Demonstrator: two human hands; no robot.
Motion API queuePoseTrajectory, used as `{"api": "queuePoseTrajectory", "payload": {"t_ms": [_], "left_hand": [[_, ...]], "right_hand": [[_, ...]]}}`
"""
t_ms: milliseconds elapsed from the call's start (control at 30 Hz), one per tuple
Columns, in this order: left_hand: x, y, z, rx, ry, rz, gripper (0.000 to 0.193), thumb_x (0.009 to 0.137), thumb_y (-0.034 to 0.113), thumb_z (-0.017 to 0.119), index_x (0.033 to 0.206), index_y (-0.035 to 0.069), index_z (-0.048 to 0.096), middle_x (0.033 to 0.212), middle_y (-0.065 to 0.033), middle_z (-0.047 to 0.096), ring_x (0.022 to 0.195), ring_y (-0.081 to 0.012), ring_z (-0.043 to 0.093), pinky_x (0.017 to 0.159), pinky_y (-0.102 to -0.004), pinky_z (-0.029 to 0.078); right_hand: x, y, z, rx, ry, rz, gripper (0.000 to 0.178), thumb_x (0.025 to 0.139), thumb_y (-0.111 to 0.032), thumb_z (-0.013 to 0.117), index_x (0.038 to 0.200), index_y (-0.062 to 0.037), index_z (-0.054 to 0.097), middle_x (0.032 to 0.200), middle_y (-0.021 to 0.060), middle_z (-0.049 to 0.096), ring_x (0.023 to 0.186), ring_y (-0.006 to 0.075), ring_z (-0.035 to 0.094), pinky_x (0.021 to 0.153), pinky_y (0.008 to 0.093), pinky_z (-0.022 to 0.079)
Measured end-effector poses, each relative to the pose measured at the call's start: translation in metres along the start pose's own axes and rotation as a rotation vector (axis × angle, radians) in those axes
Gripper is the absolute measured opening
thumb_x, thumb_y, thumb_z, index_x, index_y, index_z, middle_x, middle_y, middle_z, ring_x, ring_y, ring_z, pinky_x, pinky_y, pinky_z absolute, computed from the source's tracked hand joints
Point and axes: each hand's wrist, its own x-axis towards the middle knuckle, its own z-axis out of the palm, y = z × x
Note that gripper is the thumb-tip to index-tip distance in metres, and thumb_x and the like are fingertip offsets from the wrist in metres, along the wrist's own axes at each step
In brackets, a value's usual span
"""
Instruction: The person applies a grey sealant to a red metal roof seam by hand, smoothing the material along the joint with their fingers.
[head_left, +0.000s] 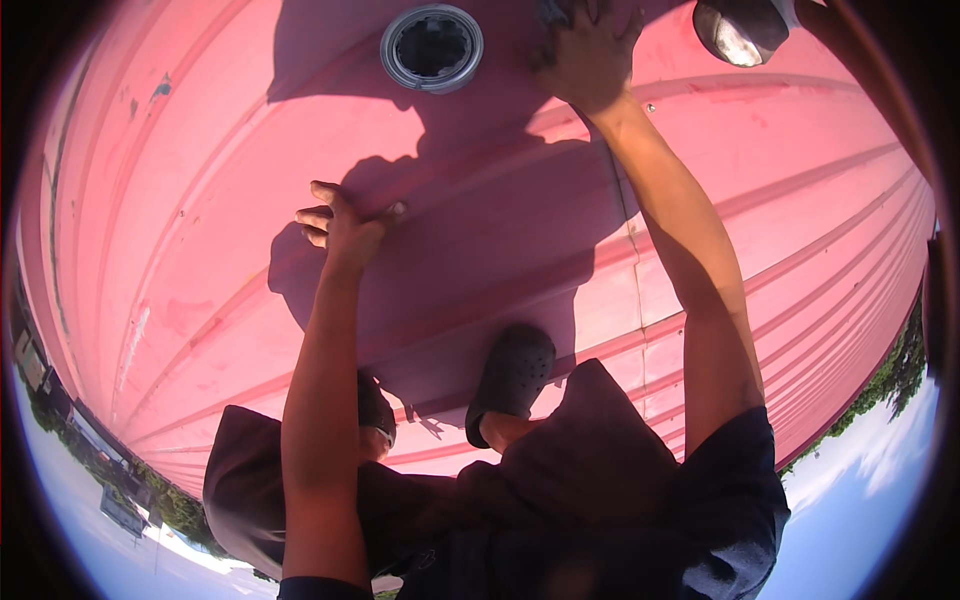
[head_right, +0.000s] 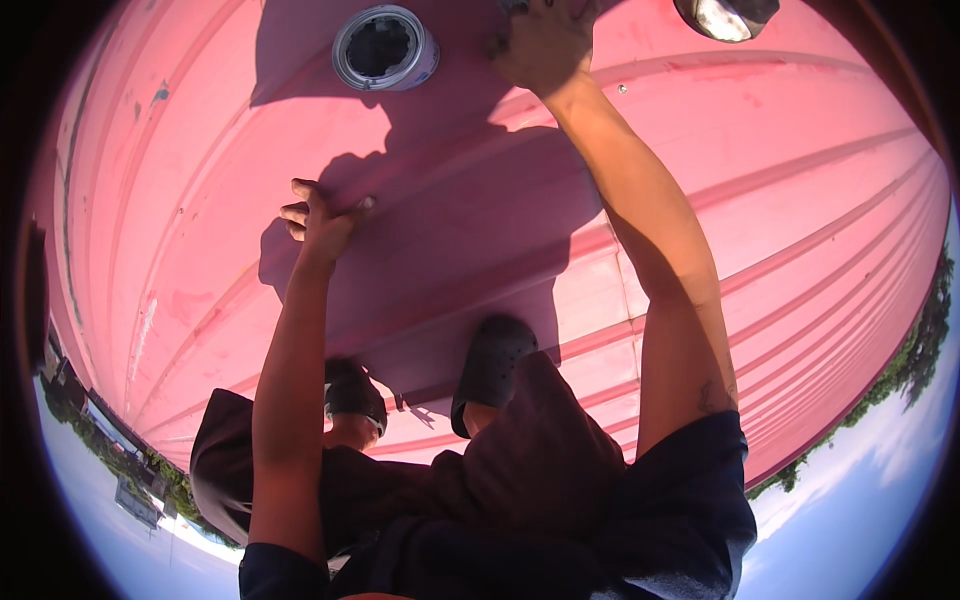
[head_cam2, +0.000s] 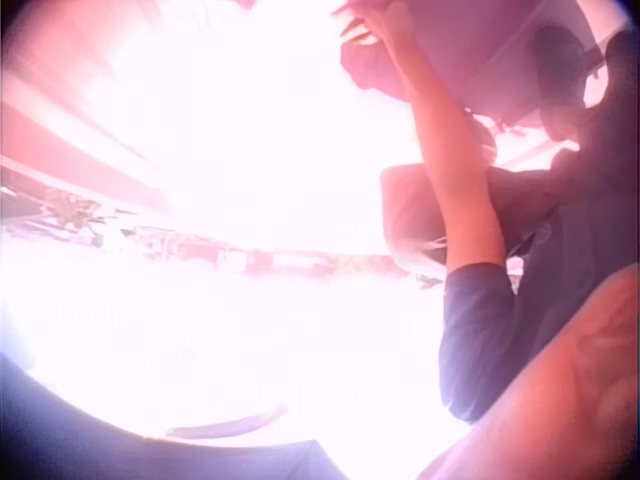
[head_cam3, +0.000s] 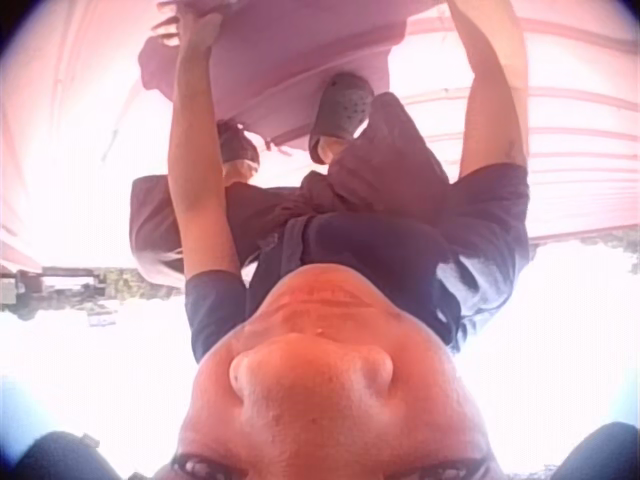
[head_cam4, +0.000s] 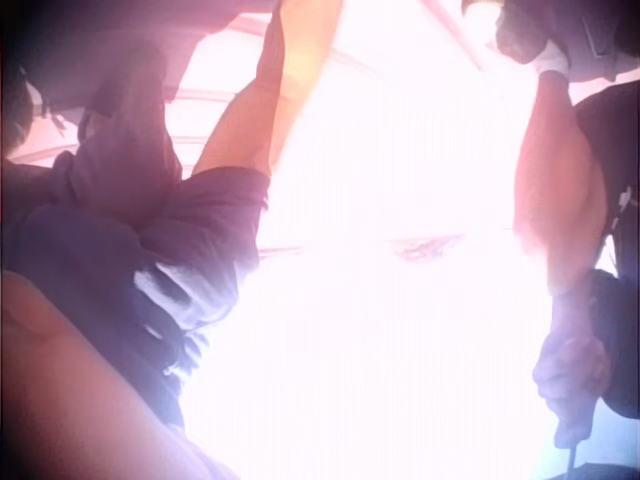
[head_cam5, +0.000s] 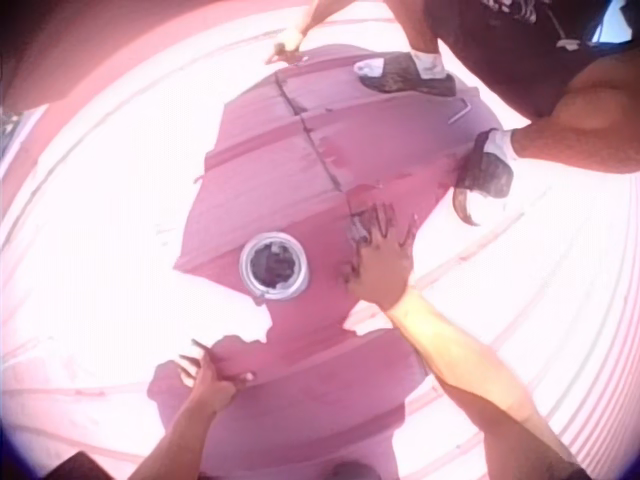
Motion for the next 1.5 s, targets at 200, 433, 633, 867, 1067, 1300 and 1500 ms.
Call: {"api": "queuePoseTrajectory", "payload": {"t_ms": [200,433,633,867,1067,1300,1500], "left_hand": [[0.007,-0.005,0.004,0.004,0.024,0.056,0.139,0.069,0.053,0.084,0.151,0.013,-0.02,0.15,-0.0351,-0.028,0.14,-0.0552,-0.022,0.113,-0.0655,0.015],[0.009,-0.008,0.004,-0.017,0.033,0.087,0.141,0.068,0.052,0.085,0.151,0.008,-0.02,0.148,-0.0396,-0.026,0.139,-0.0579,-0.02,0.114,-0.0639,0.01],[0.009,-0.01,-0.001,-0.014,0.05,0.017,0.136,0.07,0.049,0.084,0.152,0.015,-0.019,0.151,-0.0348,-0.025,0.142,-0.0519,-0.02,0.116,-0.058,0.015],[0.006,-0.003,0.003,-0.039,0.036,0.034,0.137,0.069,0.051,0.084,0.152,0.016,-0.018,0.152,-0.0337,-0.026,0.143,-0.0515,-0.02,0.116,-0.0585,0.015],[0.008,-0.013,-0.001,-0.02,0.065,0.032,0.137,0.069,0.052,0.084,0.153,0.015,-0.018,0.152,-0.0343,-0.024,0.143,-0.0519,-0.018,0.116,-0.0587,0.016],[0.006,-0.009,-0.002,-0.007,0.049,0.055,0.14,0.067,0.054,0.085,0.152,0.009,-0.017,0.15,-0.0404,-0.02,0.142,-0.0571,-0.012,0.117,-0.0583,0.009],[0.006,0.018,0.024,0.02,0.01,0.091,0.137,0.069,0.054,0.083,0.153,0.014,-0.017,0.153,-0.0358,-0.021,0.143,-0.0527,-0.016,0.116,-0.0568,0.016]], "right_hand": [[0.001,0.036,0.042,0.169,-0.156,-0.012,0.053,0.081,-0.036,0.061,0.126,-0.0076,0.061,0.133,0.0164,0.058,0.137,0.0378,0.037,0.114,0.0624,0.015],[0.032,0.045,0.108,1.682,0.145,0.366,0.045,0.088,-0.038,0.063,0.125,-0.0121,0.06,0.114,0.0114,0.068,0.121,0.023,0.056,0.116,0.0468,0.02],[0.036,0.02,0.077,0.663,0.021,0.301,0.058,0.084,-0.037,0.064,0.128,0.0,0.054,0.157,0.028,0.021,0.147,0.0413,0.016,0.118,0.0539,0.006],[0.048,0.03,0.082,0.447,-0.234,0.403,0.083,0.07,-0.04,0.067,0.142,-0.0055,0.044,0.159,0.03,-0.003,0.144,0.0539,-0.005,0.115,0.0626,0.003],[0.048,0.015,0.048,0.527,-0.357,0.353,0.082,0.07,-0.039,0.071,0.144,-0.0166,0.044,0.16,0.0277,-0.002,0.145,0.0519,-0.007,0.116,0.0619,0.002],[0.032,0.021,0.058,0.637,-0.271,0.335,0.07,0.075,-0.035,0.069,0.141,-0.0326,0.048,0.162,0.0238,-0.001,0.146,0.0506,-0.01,0.116,0.0594,-0.003],[-0.008,0.092,0.131,-0.178,0.238,-0.077,0.079,0.082,-0.045,0.061,0.152,-0.0243,0.032,0.163,0.0174,0.003,0.146,0.0508,-0.009,0.115,0.064,-0.006]]}}
